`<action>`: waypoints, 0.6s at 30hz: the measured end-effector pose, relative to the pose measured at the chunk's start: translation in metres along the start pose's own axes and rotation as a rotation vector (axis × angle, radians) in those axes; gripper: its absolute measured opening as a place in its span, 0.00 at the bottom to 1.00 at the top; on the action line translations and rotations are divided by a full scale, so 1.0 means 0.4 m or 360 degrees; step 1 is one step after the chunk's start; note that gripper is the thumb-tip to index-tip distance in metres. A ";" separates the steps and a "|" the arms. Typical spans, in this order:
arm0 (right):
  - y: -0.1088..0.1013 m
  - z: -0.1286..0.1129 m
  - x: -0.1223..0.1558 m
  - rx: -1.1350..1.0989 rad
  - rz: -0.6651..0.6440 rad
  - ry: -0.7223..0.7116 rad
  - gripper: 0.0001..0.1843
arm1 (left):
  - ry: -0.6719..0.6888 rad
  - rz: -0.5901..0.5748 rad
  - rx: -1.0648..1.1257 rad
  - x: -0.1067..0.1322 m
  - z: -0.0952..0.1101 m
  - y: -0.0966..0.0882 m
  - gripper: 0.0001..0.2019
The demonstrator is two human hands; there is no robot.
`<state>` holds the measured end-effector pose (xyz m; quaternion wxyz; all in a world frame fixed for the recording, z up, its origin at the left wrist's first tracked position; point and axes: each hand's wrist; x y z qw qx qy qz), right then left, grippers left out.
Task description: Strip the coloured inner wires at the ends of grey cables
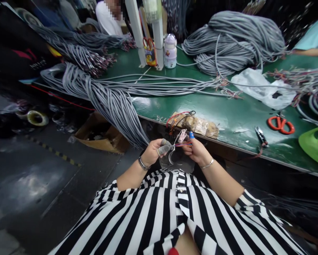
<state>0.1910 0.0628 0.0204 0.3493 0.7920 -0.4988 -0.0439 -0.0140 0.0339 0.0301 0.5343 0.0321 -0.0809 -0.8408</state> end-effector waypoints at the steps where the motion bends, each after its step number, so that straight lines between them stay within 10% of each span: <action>1: 0.007 -0.002 -0.006 -0.0022 -0.0014 -0.0016 0.28 | 0.0005 -0.0001 0.0009 -0.009 -0.003 0.002 0.26; 8: 0.022 0.019 -0.028 0.0136 0.0361 -0.0488 0.29 | 0.0008 -0.0008 0.0035 -0.047 -0.041 0.001 0.25; 18: 0.031 0.014 -0.054 -0.0201 0.0158 -0.0267 0.29 | -0.0041 -0.0112 -0.0044 -0.065 -0.045 0.013 0.24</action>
Point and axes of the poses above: each hand's wrist, its own x-axis away from the middle knuckle, its own y-axis out of the palm, z = x × y, and after that the axes turned 8 degrees about -z, right-handed
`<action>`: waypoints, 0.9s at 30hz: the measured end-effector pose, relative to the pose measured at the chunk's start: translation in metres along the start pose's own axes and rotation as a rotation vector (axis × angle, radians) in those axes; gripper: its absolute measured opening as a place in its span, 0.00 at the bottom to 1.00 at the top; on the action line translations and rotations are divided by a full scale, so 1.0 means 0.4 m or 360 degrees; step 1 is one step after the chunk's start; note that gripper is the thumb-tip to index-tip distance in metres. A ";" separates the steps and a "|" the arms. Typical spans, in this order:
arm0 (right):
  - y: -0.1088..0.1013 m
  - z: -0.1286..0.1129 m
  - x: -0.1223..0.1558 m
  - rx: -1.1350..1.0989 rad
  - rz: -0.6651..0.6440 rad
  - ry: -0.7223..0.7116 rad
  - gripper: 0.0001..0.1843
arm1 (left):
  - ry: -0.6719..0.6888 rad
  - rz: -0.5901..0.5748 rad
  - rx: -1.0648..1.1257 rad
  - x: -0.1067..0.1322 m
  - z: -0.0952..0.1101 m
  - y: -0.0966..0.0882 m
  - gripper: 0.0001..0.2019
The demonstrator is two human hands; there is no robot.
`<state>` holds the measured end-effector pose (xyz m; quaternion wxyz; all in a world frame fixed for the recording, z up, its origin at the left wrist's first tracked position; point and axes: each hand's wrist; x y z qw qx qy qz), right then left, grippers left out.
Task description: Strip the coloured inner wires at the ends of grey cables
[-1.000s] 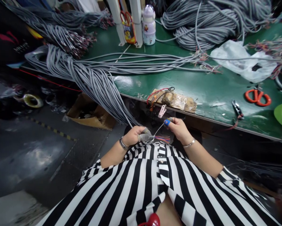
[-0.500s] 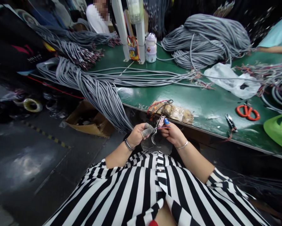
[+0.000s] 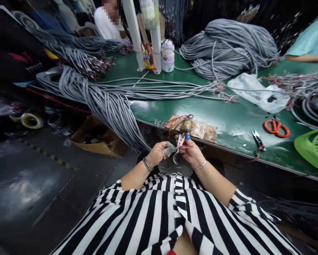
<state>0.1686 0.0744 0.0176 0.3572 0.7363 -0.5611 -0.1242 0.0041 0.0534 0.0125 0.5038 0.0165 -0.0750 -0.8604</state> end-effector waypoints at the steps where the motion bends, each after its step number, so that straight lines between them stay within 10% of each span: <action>1: 0.002 0.001 -0.001 -0.0006 0.0023 -0.0032 0.29 | -0.0005 -0.0004 -0.0010 0.000 0.000 0.001 0.24; 27: -0.087 0.055 0.095 0.0137 -0.0170 0.0142 0.19 | -0.0104 0.0107 0.0100 0.165 -0.054 -0.008 0.22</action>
Point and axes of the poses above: each hand's wrist, its own x-axis away from the middle knuckle, its own y-axis out of the palm, z = x × y, and after that the axes turned 8 degrees about -z, right-handed
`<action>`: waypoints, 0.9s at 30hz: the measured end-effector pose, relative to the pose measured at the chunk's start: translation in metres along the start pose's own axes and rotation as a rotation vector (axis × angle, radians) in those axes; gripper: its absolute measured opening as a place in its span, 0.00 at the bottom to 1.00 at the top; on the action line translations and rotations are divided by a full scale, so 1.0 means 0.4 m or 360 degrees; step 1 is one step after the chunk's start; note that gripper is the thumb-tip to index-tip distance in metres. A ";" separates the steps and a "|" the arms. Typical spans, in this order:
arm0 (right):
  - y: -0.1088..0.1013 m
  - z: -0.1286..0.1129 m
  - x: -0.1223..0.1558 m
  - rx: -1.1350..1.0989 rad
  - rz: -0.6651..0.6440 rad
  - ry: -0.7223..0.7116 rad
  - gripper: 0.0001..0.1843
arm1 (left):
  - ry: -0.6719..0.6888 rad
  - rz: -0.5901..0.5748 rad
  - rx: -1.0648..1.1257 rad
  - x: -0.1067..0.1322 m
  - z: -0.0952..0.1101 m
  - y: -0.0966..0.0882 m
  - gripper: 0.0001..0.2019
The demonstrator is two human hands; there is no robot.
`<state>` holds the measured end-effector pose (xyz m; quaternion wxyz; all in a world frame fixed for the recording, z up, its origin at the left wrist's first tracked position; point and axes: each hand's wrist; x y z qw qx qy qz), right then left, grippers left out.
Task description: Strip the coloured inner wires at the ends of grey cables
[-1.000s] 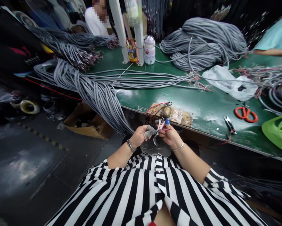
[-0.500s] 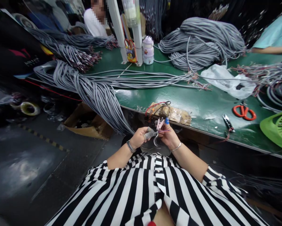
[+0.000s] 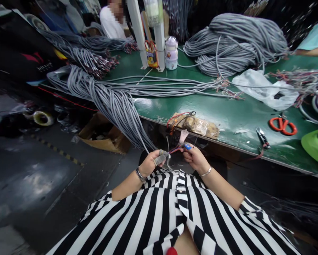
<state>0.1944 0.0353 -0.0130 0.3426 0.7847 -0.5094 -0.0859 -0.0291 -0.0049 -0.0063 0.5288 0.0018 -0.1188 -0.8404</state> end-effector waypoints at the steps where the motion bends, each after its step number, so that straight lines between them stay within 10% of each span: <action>1: -0.002 0.002 0.008 0.0047 -0.0049 0.0012 0.17 | 0.0014 -0.0017 0.0025 0.000 0.001 -0.003 0.22; 10: 0.030 0.002 0.070 0.1009 -0.0342 -0.0409 0.28 | -0.0056 -0.0170 -0.0004 -0.015 0.018 0.023 0.24; 14: 0.061 -0.019 0.076 0.1759 -0.0225 -0.0858 0.12 | -0.0166 -0.0308 -0.0033 -0.026 0.030 0.036 0.25; 22: 0.070 -0.099 0.121 0.2896 -0.0778 -0.1225 0.11 | -0.0481 -0.1181 -0.0310 -0.060 0.086 0.006 0.26; 27: -0.004 -0.132 0.119 0.3098 -0.0427 -0.1117 0.12 | -0.0211 -0.1031 -0.0329 -0.061 0.115 -0.008 0.27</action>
Point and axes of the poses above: each hand's wrist, its own x-axis away from the middle knuckle, its own y-axis out of the palm, z = x × y, and after that the axes turned 8 degrees about -z, right-handed
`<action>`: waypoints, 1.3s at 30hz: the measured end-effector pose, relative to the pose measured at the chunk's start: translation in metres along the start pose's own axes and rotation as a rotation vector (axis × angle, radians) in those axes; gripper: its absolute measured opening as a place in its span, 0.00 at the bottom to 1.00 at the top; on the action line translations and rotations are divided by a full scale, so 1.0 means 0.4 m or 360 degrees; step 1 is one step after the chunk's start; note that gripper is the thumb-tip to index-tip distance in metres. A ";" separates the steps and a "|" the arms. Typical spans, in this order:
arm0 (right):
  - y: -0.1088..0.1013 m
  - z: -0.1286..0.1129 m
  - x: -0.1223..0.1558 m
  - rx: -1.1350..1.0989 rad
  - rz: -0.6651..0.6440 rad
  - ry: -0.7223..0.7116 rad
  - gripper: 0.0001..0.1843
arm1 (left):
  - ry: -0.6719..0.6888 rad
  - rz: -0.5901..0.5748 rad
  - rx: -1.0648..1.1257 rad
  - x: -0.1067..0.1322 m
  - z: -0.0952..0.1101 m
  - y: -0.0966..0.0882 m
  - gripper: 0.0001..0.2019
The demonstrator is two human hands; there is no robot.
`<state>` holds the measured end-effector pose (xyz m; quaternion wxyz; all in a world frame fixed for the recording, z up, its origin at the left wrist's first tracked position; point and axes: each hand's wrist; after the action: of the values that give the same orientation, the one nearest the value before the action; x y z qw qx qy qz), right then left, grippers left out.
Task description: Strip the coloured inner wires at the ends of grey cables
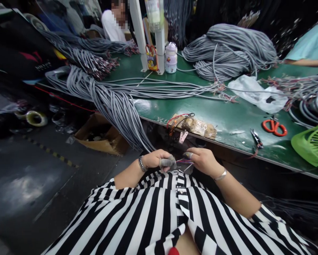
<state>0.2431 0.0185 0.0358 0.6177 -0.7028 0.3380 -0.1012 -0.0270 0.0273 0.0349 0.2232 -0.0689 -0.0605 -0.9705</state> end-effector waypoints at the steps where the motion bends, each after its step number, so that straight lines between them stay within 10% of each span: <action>1: 0.006 0.021 0.010 -0.0034 0.0029 0.0143 0.12 | 0.0077 0.0082 -0.0036 0.006 0.006 -0.004 0.27; 11: 0.101 0.045 -0.067 -0.1974 0.0481 0.1155 0.32 | 0.0756 0.1035 -0.1434 -0.016 0.019 -0.069 0.10; 18: 0.078 0.029 -0.176 -0.2581 0.0318 0.1286 0.35 | 0.0629 0.1010 -0.1459 -0.059 -0.016 -0.083 0.13; 39: 0.084 0.015 -0.190 -0.2679 0.0820 0.1243 0.27 | 0.0471 0.0864 -0.1277 -0.100 -0.006 -0.085 0.18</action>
<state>0.1775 0.0686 0.0241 -0.2418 -0.7367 0.6255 0.0863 -0.0064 0.0742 0.0233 0.4295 -0.0241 0.3695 -0.8236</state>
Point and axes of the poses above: each hand's wrist, its own x-axis away from the middle knuckle, its own y-axis out of the palm, z = x × y, and after that the axes turned 8 degrees about -z, right-handed
